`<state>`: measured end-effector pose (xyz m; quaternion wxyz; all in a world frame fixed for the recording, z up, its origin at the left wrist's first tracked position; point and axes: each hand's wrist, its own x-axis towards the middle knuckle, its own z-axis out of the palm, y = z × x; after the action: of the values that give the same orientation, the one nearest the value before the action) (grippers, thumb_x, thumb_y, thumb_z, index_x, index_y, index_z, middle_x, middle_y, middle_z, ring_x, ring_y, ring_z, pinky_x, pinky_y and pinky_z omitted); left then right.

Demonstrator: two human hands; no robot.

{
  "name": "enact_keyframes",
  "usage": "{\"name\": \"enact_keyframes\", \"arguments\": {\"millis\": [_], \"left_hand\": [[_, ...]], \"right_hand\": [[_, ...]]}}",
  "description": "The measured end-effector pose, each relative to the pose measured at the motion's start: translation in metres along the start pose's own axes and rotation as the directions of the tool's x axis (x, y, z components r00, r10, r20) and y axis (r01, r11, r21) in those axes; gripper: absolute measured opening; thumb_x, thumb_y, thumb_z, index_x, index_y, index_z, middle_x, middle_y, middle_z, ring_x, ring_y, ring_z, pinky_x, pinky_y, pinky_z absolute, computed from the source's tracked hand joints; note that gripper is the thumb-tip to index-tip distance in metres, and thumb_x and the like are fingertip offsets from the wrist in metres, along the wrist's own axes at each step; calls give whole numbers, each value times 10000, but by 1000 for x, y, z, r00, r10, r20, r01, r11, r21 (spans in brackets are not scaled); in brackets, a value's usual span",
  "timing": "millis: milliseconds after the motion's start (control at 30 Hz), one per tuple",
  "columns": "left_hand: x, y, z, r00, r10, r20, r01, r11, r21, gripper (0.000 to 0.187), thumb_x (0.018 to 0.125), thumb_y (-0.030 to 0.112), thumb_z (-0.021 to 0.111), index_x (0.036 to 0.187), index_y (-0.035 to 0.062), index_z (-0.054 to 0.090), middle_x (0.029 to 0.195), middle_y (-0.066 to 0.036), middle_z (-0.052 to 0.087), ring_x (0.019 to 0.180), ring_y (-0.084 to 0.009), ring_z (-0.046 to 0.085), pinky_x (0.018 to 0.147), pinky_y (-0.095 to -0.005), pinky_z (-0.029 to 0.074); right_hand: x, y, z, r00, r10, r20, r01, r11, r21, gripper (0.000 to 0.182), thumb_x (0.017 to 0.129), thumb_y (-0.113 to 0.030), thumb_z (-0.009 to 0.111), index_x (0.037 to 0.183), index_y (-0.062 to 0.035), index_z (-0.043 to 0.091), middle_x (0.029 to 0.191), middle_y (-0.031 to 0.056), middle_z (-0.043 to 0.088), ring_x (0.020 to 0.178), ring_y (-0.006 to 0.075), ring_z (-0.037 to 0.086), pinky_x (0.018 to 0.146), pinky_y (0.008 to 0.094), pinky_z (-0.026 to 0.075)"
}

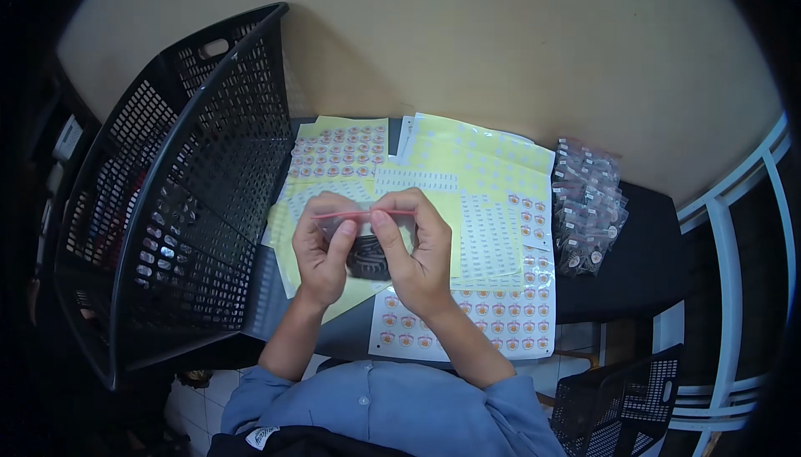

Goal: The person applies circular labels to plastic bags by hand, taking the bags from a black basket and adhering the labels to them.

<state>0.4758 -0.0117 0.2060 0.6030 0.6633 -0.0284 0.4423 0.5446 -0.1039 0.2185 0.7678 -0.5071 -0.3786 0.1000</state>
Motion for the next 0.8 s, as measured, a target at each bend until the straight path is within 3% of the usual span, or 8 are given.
{"name": "enact_keyframes", "arguments": {"millis": [67, 300, 500, 567, 667, 800], "left_hand": [[11, 3, 1, 999, -20, -27, 18, 997, -73, 96, 787, 24, 521, 875, 1, 491, 804, -66, 519, 742, -103, 497, 668, -210, 391], [28, -4, 4, 998, 61, 2, -60, 997, -56, 102, 772, 6, 541, 862, -4, 496, 801, -65, 524, 734, -97, 510, 641, -208, 406], [34, -4, 9, 998, 65, -23, -67, 992, -110, 248, 748, -33, 554, 973, -4, 453, 783, -66, 537, 729, -100, 533, 627, -208, 418], [35, -7, 7, 987, 158, -19, -159, 985, -67, 330, 731, -48, 562, 1027, -6, 422, 766, -66, 540, 705, -104, 534, 623, -215, 418], [35, -9, 5, 983, 180, -39, -182, 982, -44, 388, 724, -56, 559, 1068, -7, 386, 752, -67, 538, 702, -106, 530, 635, -219, 417], [34, -9, 6, 989, 121, -82, -124, 992, -34, 422, 722, -58, 554, 1092, -8, 358, 748, -67, 537, 708, -103, 524, 655, -221, 414]], "right_hand": [[5, -2, 1, 1000, -10, 4, 10, 1000, 6, 79, 809, -67, 523, 840, 5, 510, 780, 48, 506, 709, 85, 481, 651, 204, 383], [18, -1, 0, 993, -121, 11, 121, 991, -60, 84, 787, -66, 552, 825, -1, 514, 757, 53, 505, 693, 96, 482, 631, 210, 380], [25, -1, -5, 987, -159, 2, 157, 977, -142, 90, 761, -47, 574, 817, -2, 520, 726, 66, 517, 675, 115, 497, 622, 219, 388], [27, 0, -5, 985, -175, 11, 174, 970, -172, 85, 759, -45, 575, 810, -2, 521, 724, 71, 523, 668, 120, 502, 617, 224, 395], [29, 2, -4, 983, -181, 16, 181, 963, -202, 78, 755, -44, 579, 795, -2, 525, 722, 78, 534, 659, 130, 512, 614, 234, 409], [29, 4, -1, 988, -153, 1, 149, 958, -246, 84, 743, -41, 590, 786, 2, 531, 718, 81, 544, 658, 138, 525, 629, 240, 421]]}}
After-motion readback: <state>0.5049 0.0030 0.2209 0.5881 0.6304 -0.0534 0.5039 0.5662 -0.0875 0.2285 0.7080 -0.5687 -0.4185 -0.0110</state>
